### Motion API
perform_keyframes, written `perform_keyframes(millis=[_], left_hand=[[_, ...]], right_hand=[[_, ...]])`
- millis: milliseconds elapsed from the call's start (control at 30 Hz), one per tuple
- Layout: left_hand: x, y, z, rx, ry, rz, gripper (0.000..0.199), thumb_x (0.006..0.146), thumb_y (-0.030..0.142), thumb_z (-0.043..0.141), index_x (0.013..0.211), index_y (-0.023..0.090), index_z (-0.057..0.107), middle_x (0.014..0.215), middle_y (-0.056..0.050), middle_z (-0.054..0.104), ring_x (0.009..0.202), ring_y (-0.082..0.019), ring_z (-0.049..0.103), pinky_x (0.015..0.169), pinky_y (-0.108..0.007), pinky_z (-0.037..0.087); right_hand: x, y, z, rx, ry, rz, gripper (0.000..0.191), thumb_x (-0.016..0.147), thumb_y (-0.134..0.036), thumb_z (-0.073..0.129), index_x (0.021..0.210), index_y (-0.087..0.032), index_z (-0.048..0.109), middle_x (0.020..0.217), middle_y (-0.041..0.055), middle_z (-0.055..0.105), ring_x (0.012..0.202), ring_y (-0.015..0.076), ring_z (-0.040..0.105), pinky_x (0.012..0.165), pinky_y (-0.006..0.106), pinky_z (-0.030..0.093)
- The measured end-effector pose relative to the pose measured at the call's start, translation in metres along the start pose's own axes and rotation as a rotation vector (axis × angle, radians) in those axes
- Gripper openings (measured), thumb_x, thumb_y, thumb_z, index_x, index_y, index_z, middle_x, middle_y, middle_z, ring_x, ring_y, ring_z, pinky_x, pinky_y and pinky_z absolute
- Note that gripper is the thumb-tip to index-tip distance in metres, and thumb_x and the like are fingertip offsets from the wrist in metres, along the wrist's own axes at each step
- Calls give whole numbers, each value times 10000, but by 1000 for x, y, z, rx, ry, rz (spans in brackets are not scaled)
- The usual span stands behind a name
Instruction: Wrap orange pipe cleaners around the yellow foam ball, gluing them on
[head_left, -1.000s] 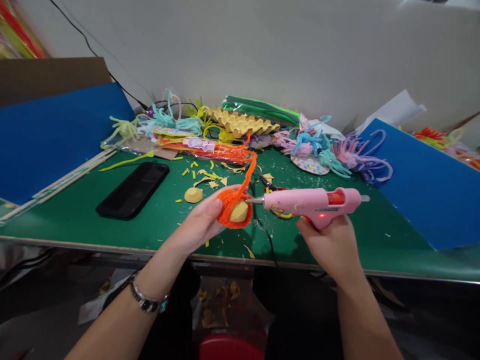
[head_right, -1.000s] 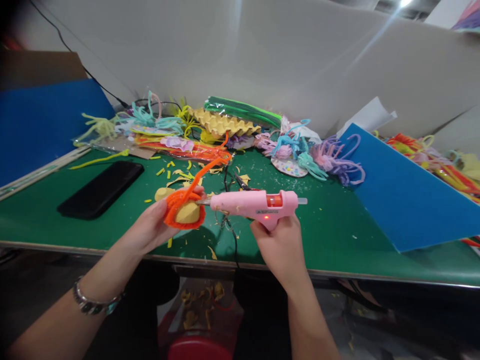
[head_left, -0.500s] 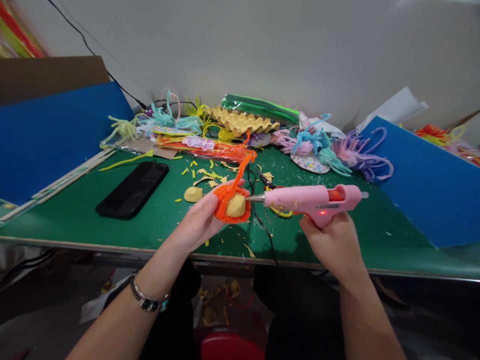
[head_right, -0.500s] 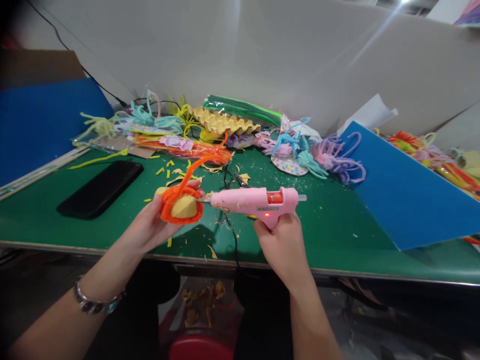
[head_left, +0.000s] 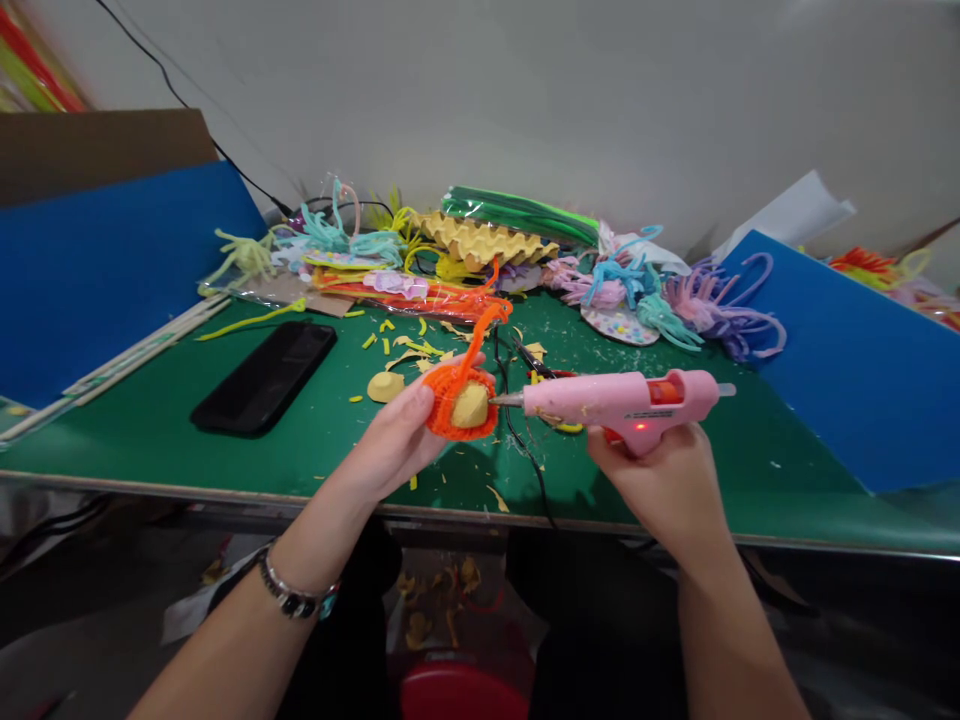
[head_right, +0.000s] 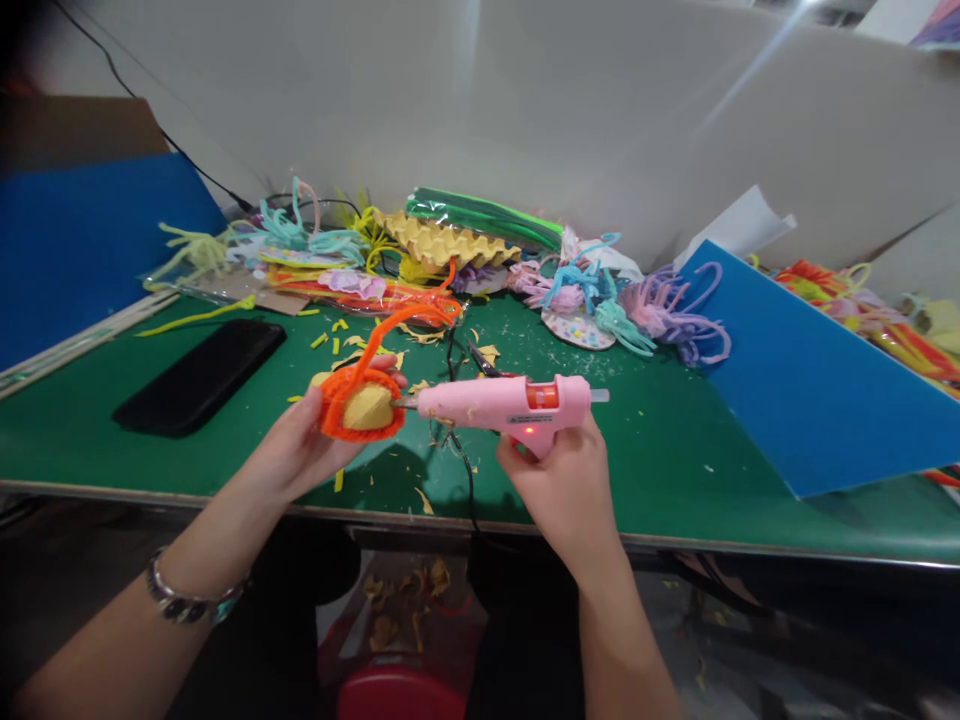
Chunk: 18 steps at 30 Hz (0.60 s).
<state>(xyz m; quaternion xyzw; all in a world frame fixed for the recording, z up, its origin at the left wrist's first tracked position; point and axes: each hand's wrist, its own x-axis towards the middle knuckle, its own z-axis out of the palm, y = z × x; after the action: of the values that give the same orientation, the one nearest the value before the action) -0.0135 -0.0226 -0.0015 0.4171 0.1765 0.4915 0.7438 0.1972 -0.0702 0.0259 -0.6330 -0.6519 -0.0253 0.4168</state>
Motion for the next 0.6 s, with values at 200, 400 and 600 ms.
perform_keyframes(millis=[200, 400, 600], left_hand=[[0, 0, -1, -19, 21, -15, 451, 655, 482, 711, 1028, 231, 669, 1039, -40, 674, 1015, -201, 595, 897, -292, 456], [-1, 1, -1, -3, 38, -17, 520, 652, 492, 708, 1081, 206, 637, 1048, -62, 669, 1027, -222, 589, 877, -299, 461], [0, 2, 1, 25, 23, 37, 502, 677, 496, 684, 1080, 200, 632, 1014, -58, 677, 1011, -216, 596, 826, -271, 479]], right_hand=[[-3, 2, 1, -25, 11, 15, 159, 636, -284, 531, 742, -176, 579, 665, 31, 583, 523, 152, 526, 539, 275, 468], [2, -3, -4, 3, -34, 19, 118, 578, -227, 483, 687, -200, 519, 653, 37, 562, 629, 200, 570, 564, 294, 479], [1, -2, -5, -8, -89, 17, 25, 579, -202, 451, 597, -217, 443, 629, 37, 540, 617, 198, 566, 551, 295, 475]])
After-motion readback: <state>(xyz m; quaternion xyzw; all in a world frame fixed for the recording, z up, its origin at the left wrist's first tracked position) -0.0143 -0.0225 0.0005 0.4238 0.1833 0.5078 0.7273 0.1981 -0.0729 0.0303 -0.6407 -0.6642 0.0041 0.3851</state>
